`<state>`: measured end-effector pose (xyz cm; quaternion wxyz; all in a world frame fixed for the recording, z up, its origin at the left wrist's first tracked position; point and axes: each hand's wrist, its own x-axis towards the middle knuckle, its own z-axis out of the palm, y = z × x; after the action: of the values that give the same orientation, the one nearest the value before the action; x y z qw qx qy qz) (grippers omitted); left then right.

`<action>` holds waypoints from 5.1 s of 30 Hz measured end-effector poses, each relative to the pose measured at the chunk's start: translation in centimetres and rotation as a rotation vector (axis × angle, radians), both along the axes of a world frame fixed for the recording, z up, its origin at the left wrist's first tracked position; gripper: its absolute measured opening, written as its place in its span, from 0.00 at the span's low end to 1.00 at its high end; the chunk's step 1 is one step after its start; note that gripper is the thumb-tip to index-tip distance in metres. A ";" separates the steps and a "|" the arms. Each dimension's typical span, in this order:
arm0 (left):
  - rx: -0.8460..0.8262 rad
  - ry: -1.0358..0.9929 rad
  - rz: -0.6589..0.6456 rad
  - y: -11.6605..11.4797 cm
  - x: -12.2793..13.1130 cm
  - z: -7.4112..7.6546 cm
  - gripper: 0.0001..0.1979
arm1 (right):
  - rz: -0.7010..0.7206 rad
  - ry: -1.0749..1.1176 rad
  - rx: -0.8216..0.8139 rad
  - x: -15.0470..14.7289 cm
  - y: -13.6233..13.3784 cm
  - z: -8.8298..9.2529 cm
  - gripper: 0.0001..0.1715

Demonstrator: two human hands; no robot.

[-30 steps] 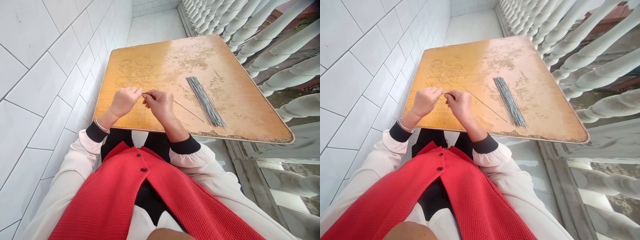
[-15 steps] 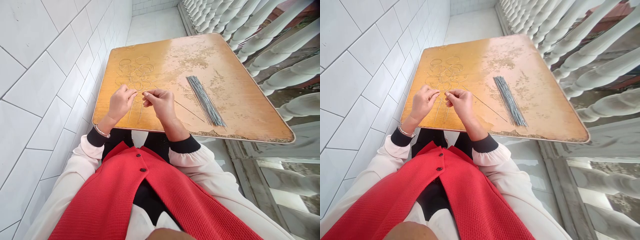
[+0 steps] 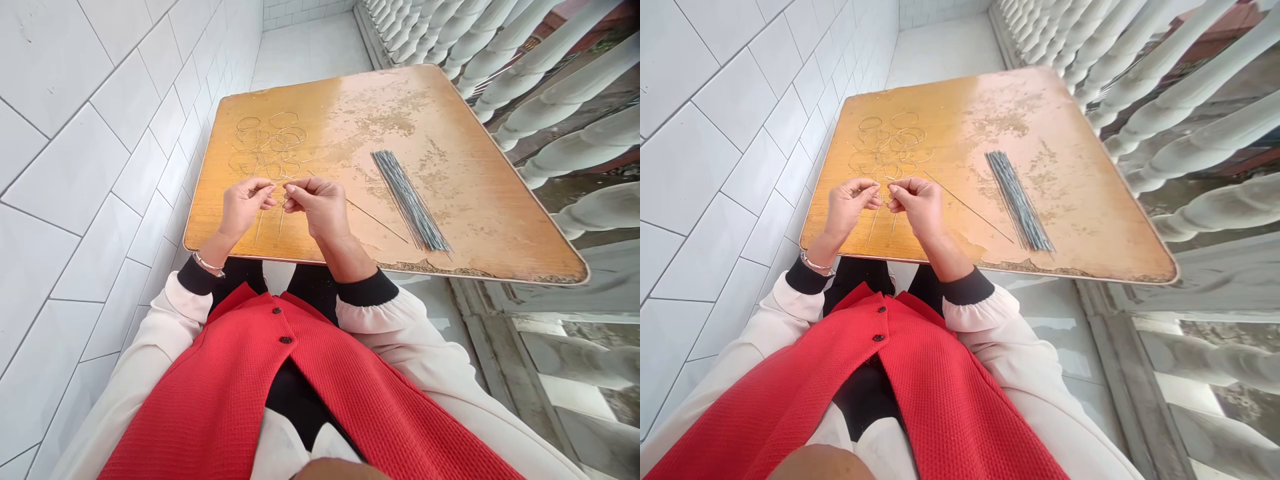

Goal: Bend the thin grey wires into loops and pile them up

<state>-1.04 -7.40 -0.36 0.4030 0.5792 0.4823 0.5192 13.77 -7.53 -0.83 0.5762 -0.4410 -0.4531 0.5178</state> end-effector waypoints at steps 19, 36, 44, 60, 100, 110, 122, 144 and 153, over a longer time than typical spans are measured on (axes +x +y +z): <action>-0.224 -0.299 -0.007 -0.2 0.5 -0.5 0.05 | -0.048 -0.217 0.127 0.2 0.0 -1.4 0.10; -0.166 -0.324 0.054 -0.5 1.4 -0.5 0.04 | -0.089 -0.301 0.172 0.0 -0.3 -2.0 0.12; -0.182 -0.382 0.036 -0.6 1.4 -0.6 0.03 | -0.092 -0.406 0.273 0.0 -0.2 -2.6 0.15; 0.013 0.060 0.002 0.2 -0.7 -1.7 0.17 | -0.055 -0.207 0.125 0.0 -0.1 -2.0 0.09; 0.668 0.740 -0.019 2.0 -1.6 -2.5 0.12 | 0.009 -0.001 0.156 -0.9 -0.7 -2.7 0.13; 0.648 0.751 -0.089 2.0 -2.3 -1.8 0.14 | 0.093 0.040 0.199 -0.4 -0.6 -2.9 0.14; 0.661 0.796 -0.069 1.6 -2.2 -1.5 0.16 | 0.094 0.038 0.205 -0.5 -0.6 -2.7 0.12; 0.747 0.844 0.229 -0.2 -1.1 -2.8 0.21 | 0.135 0.007 0.180 0.1 -0.5 -2.2 0.13; 0.806 0.950 0.227 -0.3 -0.8 -2.4 0.25 | 0.116 0.022 0.201 -0.1 -0.8 -2.0 0.13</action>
<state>-1.79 -7.69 -2.77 -0.1622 0.7979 0.4337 0.3859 13.65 -8.33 -2.79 0.5914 -0.3484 -0.5212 0.5071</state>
